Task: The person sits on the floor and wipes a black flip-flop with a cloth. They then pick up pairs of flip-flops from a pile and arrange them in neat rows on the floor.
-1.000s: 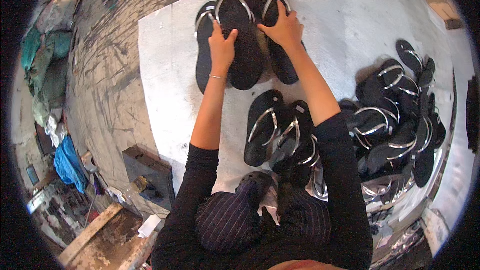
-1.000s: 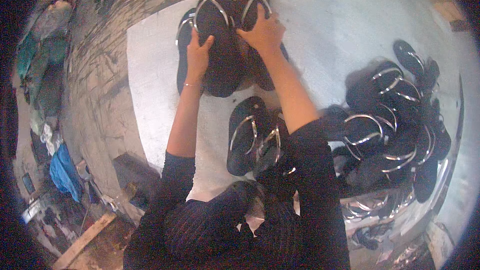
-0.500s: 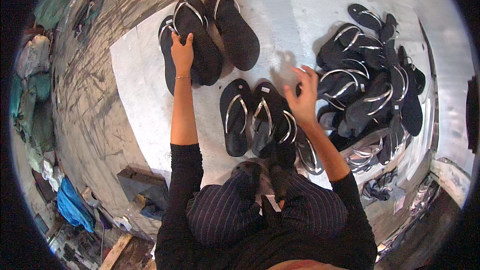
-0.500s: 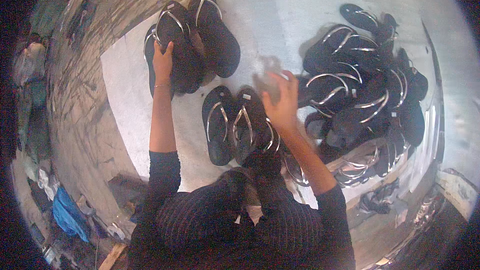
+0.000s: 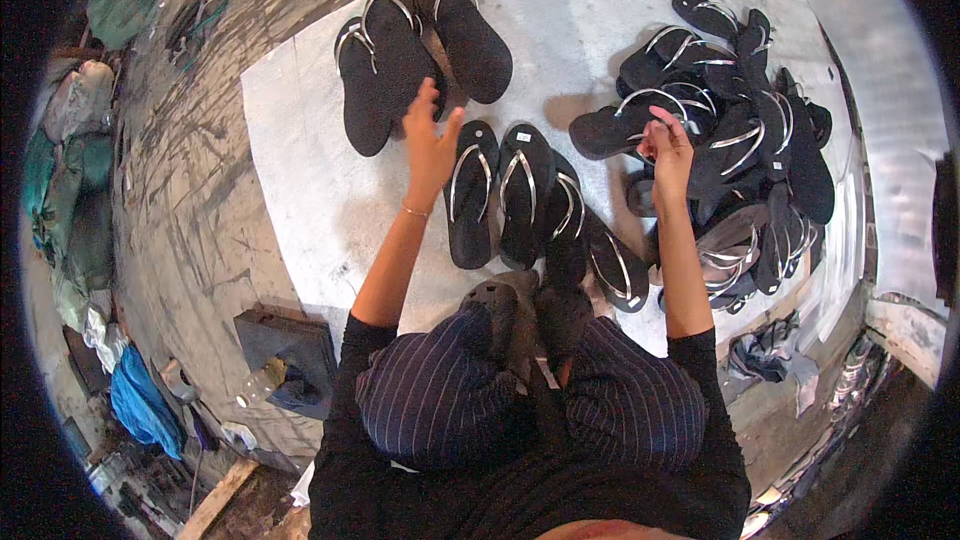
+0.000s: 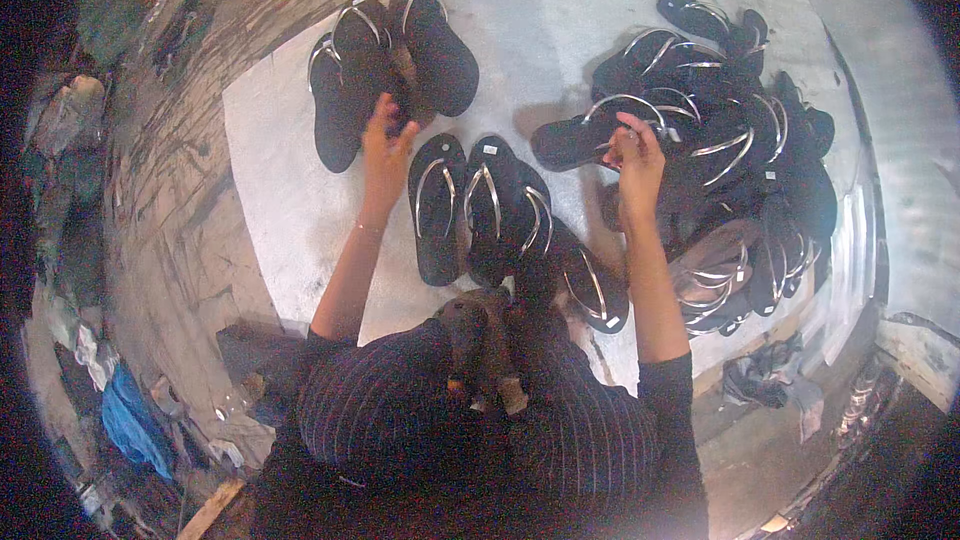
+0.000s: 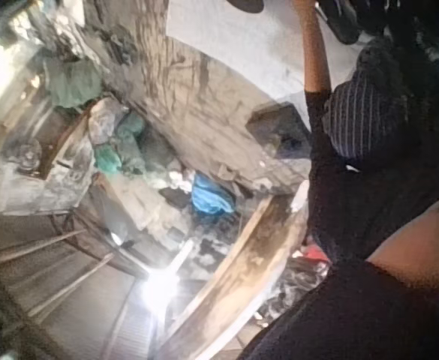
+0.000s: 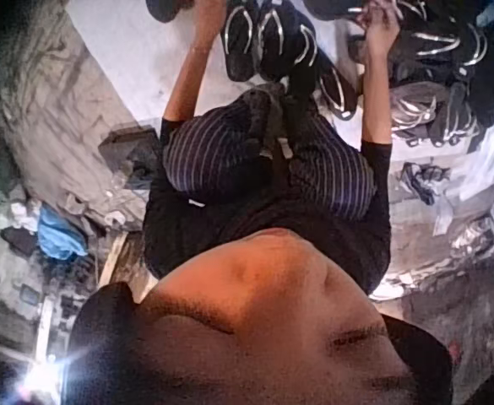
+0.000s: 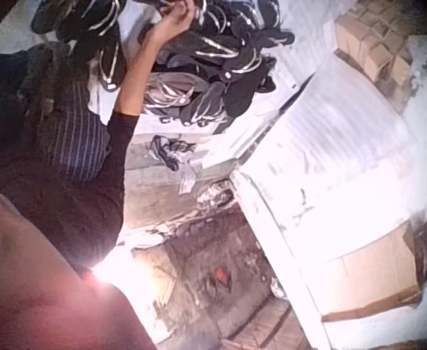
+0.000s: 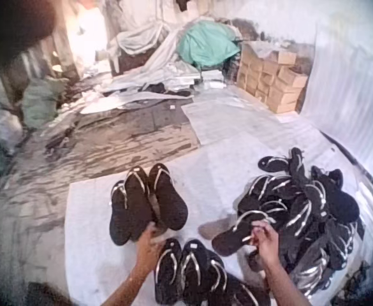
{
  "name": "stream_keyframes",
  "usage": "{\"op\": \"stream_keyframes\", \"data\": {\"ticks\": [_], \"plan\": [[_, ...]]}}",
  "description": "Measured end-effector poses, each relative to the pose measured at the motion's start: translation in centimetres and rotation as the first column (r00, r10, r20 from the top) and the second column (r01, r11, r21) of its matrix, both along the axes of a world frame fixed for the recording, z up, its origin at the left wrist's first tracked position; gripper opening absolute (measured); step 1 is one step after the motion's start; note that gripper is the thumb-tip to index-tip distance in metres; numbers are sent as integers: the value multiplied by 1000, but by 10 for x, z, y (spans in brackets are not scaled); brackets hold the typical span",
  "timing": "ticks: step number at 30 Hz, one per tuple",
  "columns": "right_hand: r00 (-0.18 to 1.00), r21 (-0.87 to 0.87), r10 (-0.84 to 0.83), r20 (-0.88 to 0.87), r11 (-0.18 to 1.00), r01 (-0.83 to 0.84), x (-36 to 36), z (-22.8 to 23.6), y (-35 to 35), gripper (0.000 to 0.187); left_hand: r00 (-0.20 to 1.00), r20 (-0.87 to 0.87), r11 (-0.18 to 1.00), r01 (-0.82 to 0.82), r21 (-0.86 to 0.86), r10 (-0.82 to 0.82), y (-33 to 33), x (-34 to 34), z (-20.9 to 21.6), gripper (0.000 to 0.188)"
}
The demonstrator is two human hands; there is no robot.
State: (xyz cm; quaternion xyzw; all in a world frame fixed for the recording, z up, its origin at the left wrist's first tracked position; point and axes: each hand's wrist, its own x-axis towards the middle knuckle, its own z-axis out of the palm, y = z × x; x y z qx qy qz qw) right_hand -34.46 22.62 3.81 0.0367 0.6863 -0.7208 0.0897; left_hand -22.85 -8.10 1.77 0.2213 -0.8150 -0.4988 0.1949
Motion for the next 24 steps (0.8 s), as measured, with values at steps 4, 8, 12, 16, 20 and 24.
{"op": "stream_keyframes", "data": {"ticks": [4,8,12,16,20,24], "plan": [[978,-248,207,37,950,-192,40,58,-42,16,962,90,641,100,761,-257,35,22,22,54],[713,-229,693,-104,681,-695,64,41,-69,17,922,-118,16,134,991,-369,59,38,30,60],[805,185,592,-42,796,-576,35,-19,-66,38,955,-177,-56,169,984,-238,52,62,24,64],[723,843,683,103,326,-428,29,-70,-87,84,977,-128,5,131,991,-170,39,73,11,68],[776,852,604,181,298,-431,40,-64,-110,86,998,-64,-48,64,997,10,44,70,39,74],[888,486,438,-137,811,-325,29,-76,-77,52,992,-114,15,115,993,-61,31,58,14,79]]}}
